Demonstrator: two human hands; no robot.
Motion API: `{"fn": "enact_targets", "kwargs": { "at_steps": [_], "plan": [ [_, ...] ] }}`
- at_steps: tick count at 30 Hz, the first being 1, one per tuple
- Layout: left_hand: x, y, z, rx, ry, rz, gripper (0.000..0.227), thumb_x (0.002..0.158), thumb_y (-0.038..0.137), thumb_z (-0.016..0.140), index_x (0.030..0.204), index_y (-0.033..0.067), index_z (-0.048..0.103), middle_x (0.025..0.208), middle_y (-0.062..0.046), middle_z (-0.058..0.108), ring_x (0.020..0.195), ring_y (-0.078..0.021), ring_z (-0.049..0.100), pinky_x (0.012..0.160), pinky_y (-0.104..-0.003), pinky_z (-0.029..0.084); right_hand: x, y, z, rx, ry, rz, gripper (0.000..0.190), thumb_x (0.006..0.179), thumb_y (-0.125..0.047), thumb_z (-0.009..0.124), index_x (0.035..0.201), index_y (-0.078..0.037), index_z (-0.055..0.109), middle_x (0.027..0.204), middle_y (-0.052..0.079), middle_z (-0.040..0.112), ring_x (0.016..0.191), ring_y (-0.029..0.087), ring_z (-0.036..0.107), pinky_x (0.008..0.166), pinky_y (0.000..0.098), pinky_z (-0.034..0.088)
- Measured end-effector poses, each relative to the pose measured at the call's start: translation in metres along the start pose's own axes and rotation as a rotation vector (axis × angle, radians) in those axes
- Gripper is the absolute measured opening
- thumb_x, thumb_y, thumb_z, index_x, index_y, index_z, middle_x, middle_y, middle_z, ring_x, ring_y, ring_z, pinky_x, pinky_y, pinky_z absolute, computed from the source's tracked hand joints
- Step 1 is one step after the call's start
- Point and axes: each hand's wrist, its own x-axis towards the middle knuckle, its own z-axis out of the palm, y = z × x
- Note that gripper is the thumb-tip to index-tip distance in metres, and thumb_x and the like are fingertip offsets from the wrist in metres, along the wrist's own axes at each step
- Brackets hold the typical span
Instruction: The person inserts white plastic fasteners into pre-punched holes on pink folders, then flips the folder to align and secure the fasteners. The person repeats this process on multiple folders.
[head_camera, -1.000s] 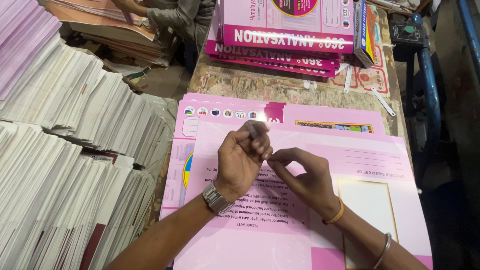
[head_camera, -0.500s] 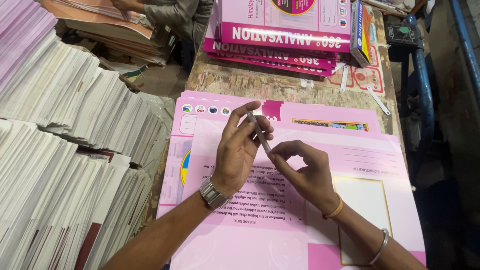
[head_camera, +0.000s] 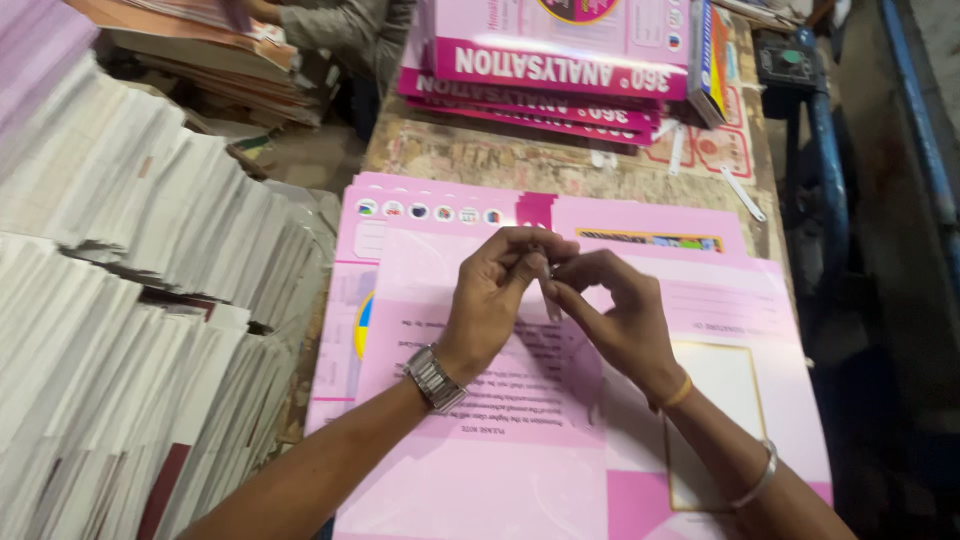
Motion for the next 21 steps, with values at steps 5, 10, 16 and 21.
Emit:
{"fn": "enact_targets", "kwargs": {
  "at_steps": [5, 10, 16, 21],
  "plan": [
    [-0.002, 0.007, 0.009, 0.137, -0.055, -0.085, 0.043, 0.096, 0.004, 0.060, 0.136, 0.0101, 0.048, 0.124, -0.005, 0.068, 0.111, -0.0130, 0.070, 0.095, -0.028, 0.057, 0.002, 0.002, -0.018, 0.236, 0.089, -0.044, 0.033, 0.096, -0.008, 0.076, 0.124, -0.001, 0.060, 0.098, 0.007, 0.073, 0.090, 0.011, 0.071, 0.076, 0.0258, 0.057],
    [-0.018, 0.011, 0.022, 0.540, -0.504, -0.275, 0.017, 0.093, 0.012, 0.064, 0.107, 0.0065, 0.072, 0.106, -0.006, 0.064, 0.090, -0.0176, 0.074, 0.075, -0.030, 0.062, -0.010, -0.001, -0.047, 0.311, 0.179, 0.106, 0.042, 0.094, -0.005, 0.074, 0.133, -0.004, 0.057, 0.094, 0.006, 0.070, 0.085, 0.011, 0.068, 0.073, 0.0255, 0.056],
    [-0.017, -0.002, 0.029, 0.787, -0.371, -0.132, 0.012, 0.090, 0.015, 0.069, 0.097, 0.0076, 0.075, 0.090, -0.009, 0.068, 0.077, -0.0249, 0.070, 0.073, -0.036, 0.056, -0.036, 0.016, -0.057, 0.353, 0.142, 0.243, 0.041, 0.093, -0.005, 0.071, 0.132, -0.002, 0.059, 0.097, 0.004, 0.070, 0.087, 0.010, 0.067, 0.074, 0.0266, 0.056],
    [-0.018, -0.006, 0.029, 0.775, -0.263, -0.074, 0.013, 0.089, 0.013, 0.070, 0.097, 0.0042, 0.074, 0.091, -0.011, 0.069, 0.076, -0.0247, 0.071, 0.071, -0.037, 0.057, -0.052, 0.022, -0.047, 0.299, -0.032, 0.302, 0.019, 0.093, -0.006, 0.074, 0.109, 0.003, 0.069, 0.092, 0.006, 0.072, 0.089, 0.011, 0.070, 0.083, 0.0273, 0.059]
  ]
}}
